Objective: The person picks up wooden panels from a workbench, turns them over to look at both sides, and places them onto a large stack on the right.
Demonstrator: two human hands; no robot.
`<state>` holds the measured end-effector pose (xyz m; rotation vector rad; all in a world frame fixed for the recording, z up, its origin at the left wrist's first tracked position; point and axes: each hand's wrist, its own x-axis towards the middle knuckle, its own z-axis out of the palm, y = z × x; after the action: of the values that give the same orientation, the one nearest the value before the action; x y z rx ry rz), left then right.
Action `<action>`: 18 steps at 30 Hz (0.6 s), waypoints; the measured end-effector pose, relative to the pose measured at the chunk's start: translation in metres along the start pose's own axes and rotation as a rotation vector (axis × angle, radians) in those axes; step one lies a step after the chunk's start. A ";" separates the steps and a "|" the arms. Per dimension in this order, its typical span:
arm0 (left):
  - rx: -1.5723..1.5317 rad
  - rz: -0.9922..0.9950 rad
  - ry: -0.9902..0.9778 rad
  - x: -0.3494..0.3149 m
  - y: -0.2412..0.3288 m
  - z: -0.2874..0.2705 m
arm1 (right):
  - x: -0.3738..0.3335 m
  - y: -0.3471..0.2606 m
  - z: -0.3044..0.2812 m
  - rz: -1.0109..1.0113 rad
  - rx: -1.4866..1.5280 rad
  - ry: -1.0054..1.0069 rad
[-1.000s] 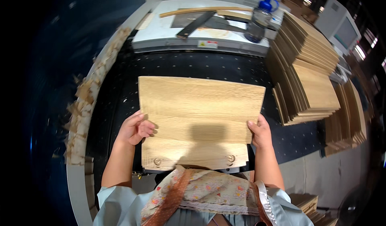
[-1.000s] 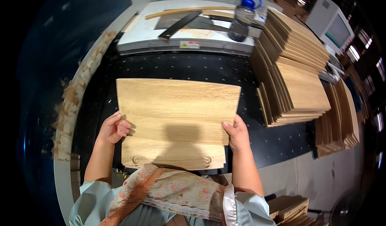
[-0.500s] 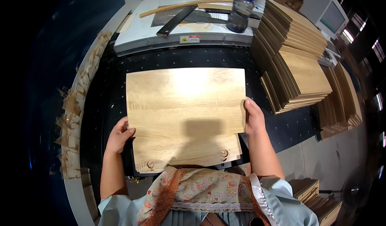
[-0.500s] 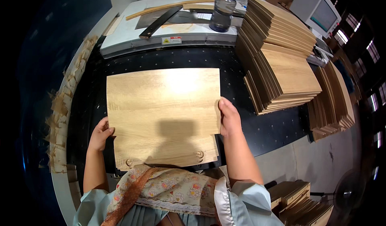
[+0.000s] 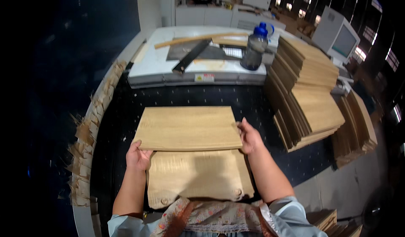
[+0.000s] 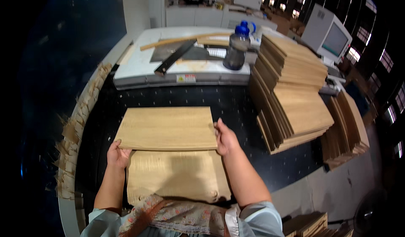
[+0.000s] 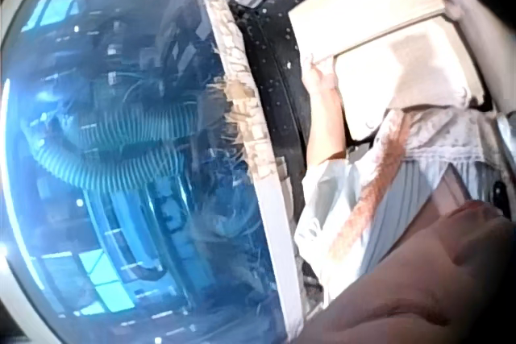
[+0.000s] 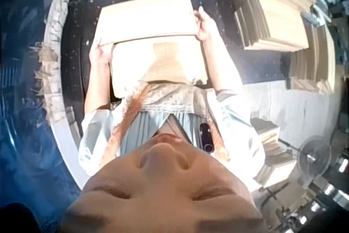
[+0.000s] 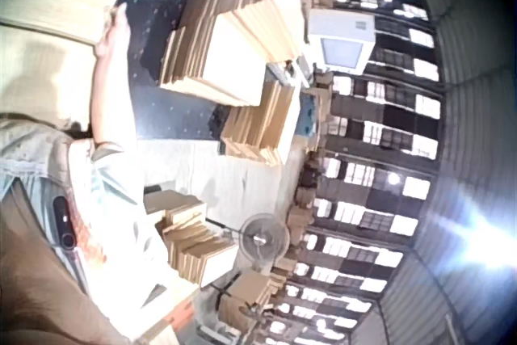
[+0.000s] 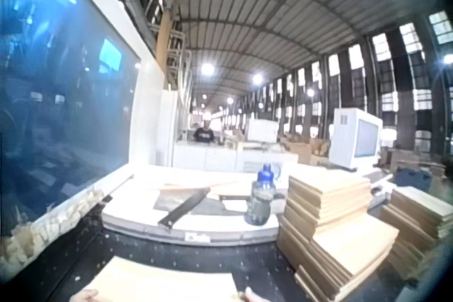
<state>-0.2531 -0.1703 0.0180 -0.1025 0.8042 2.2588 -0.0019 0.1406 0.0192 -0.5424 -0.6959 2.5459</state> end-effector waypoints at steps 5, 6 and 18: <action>0.018 0.052 0.118 0.037 0.009 -0.003 | 0.006 -0.003 -0.005 -0.027 -0.232 0.068; 0.049 0.079 0.104 0.042 0.013 -0.005 | 0.000 -0.006 0.002 -0.036 -0.277 0.130; -0.067 0.197 0.235 0.101 0.050 -0.028 | -0.134 -0.030 -0.128 -0.704 -0.919 0.786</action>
<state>-0.3642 -0.1522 -0.0087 -0.3387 0.8938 2.4921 0.1783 0.1440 -0.0326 -1.2118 -1.3825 1.1132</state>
